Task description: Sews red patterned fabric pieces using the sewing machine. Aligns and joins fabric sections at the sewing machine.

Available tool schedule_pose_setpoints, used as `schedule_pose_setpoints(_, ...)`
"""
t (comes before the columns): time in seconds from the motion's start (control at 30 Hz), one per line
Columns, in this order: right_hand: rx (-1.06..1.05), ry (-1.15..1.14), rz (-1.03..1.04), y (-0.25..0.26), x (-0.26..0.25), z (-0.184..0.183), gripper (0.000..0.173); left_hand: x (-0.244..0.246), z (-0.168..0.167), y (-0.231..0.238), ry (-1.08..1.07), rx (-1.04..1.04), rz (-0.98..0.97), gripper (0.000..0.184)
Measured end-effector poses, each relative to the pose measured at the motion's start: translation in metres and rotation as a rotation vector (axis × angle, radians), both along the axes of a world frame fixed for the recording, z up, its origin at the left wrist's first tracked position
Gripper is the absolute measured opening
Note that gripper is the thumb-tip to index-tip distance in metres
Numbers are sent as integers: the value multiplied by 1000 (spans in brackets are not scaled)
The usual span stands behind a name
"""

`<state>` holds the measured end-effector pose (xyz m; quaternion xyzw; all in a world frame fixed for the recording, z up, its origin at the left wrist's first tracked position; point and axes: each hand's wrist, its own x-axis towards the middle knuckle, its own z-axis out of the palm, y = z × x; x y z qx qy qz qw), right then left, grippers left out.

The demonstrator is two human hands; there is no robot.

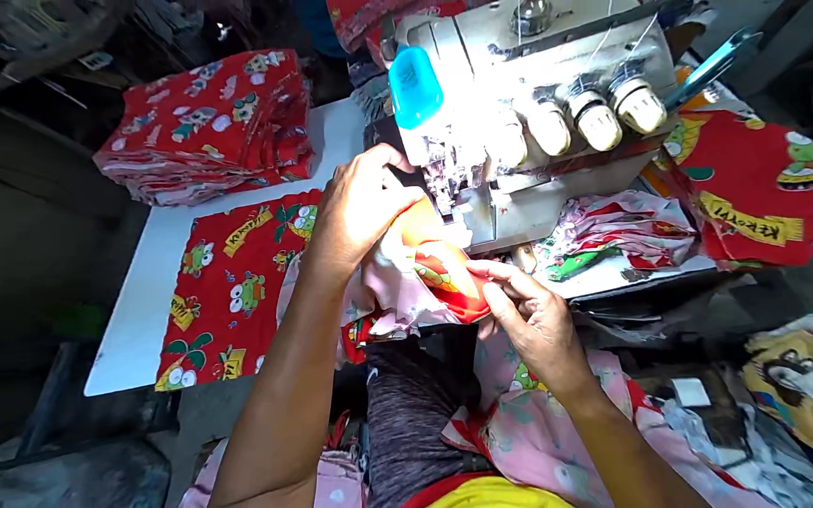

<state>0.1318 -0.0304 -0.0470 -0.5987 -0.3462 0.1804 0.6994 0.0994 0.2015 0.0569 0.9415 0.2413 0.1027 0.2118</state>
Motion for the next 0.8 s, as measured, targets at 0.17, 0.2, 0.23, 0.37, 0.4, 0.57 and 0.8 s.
schedule_pose_setpoints(0.17,-4,-36,-34,3,6,3,29,24,-13,-19,-66,61,219,48)
schedule_pose_setpoints(0.2,-17,-65,-56,3,7,4,29,29,-17,-19,-84,57,227,51)
schedule_pose_setpoints(0.23,-32,-100,-77,4,7,4,29,33,-20,-18,-110,67,220,50)
schedule_pose_setpoints(0.37,-119,-250,-101,3,7,-4,30,30,-23,-10,-166,70,83,50)
schedule_pose_setpoints(0.4,-165,-293,-88,2,6,-6,31,25,-22,-7,-172,66,47,54)
schedule_pose_setpoints(0.57,-323,-700,-177,-5,6,-8,27,-17,-36,3,-397,141,-169,71)
schedule_pose_setpoints(0.8,-365,-998,-100,2,8,10,29,-112,-26,-50,-548,-27,-238,71)
